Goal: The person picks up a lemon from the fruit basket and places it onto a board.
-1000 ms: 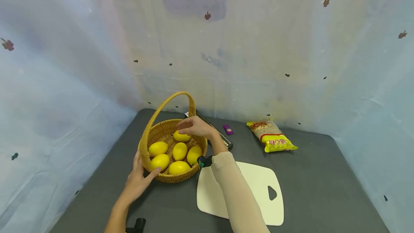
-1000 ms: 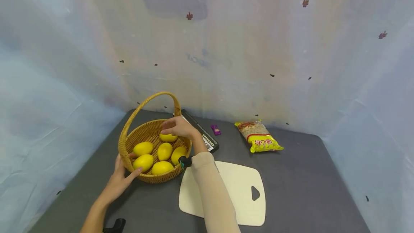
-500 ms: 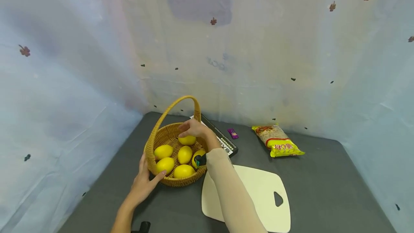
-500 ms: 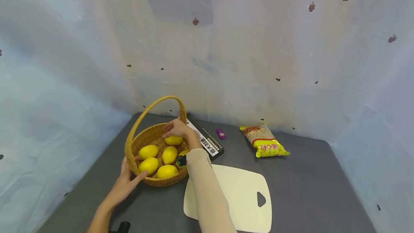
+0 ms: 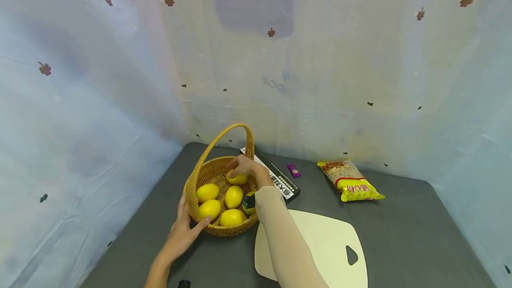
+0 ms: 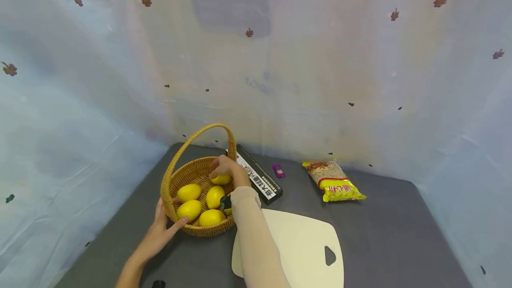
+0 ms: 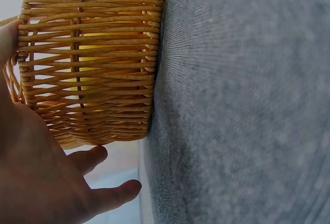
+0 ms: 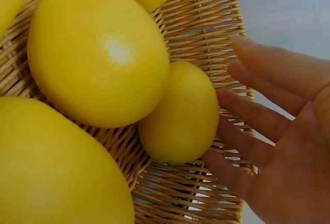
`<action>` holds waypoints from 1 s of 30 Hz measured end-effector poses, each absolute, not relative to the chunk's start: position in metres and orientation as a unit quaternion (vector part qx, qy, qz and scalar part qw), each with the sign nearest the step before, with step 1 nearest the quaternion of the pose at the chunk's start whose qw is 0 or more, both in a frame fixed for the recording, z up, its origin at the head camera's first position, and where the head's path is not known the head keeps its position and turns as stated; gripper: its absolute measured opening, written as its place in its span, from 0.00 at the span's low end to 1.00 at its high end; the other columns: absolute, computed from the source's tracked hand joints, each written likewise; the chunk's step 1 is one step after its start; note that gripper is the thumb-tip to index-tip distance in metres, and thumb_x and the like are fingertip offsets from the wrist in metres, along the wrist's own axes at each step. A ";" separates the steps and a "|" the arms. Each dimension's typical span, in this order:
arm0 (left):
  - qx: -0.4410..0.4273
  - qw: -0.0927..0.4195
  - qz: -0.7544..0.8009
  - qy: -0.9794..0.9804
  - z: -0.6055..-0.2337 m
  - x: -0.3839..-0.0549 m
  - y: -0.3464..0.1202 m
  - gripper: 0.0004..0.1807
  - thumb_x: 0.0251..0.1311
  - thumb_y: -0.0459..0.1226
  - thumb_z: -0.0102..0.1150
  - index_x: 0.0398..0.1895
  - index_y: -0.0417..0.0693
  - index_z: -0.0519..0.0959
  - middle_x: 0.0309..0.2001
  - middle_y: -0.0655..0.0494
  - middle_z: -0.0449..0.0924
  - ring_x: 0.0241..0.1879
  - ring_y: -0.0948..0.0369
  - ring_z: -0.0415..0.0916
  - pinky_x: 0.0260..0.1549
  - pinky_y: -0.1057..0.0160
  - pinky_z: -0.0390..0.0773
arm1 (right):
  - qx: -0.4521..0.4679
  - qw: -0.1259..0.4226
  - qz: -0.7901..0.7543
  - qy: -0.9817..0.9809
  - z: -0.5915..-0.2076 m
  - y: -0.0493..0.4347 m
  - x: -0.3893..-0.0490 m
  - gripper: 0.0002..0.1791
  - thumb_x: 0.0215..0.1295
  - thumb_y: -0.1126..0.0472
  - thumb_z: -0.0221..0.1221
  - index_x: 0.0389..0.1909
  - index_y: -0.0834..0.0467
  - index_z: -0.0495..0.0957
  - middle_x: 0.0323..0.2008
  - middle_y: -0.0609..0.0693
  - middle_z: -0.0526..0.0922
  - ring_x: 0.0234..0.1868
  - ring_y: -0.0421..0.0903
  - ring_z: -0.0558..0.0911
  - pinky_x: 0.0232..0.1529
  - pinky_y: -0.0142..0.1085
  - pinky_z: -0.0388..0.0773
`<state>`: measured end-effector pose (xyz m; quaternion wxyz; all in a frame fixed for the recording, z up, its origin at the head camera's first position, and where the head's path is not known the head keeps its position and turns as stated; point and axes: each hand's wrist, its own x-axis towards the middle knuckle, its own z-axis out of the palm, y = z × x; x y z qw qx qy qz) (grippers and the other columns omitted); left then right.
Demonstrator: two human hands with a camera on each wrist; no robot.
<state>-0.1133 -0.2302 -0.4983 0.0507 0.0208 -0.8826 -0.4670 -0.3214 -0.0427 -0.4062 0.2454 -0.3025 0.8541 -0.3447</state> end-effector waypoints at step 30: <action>0.023 0.045 -0.459 -0.887 -0.500 -0.114 -0.230 0.45 0.70 0.56 0.55 0.81 0.51 0.46 0.79 0.57 0.19 0.71 0.29 0.45 0.52 0.22 0.57 | -0.342 0.216 -0.359 0.841 -0.420 -0.029 -0.320 0.23 0.67 0.69 0.62 0.63 0.62 0.77 0.62 0.57 0.78 0.66 0.54 0.72 0.61 0.42 0.73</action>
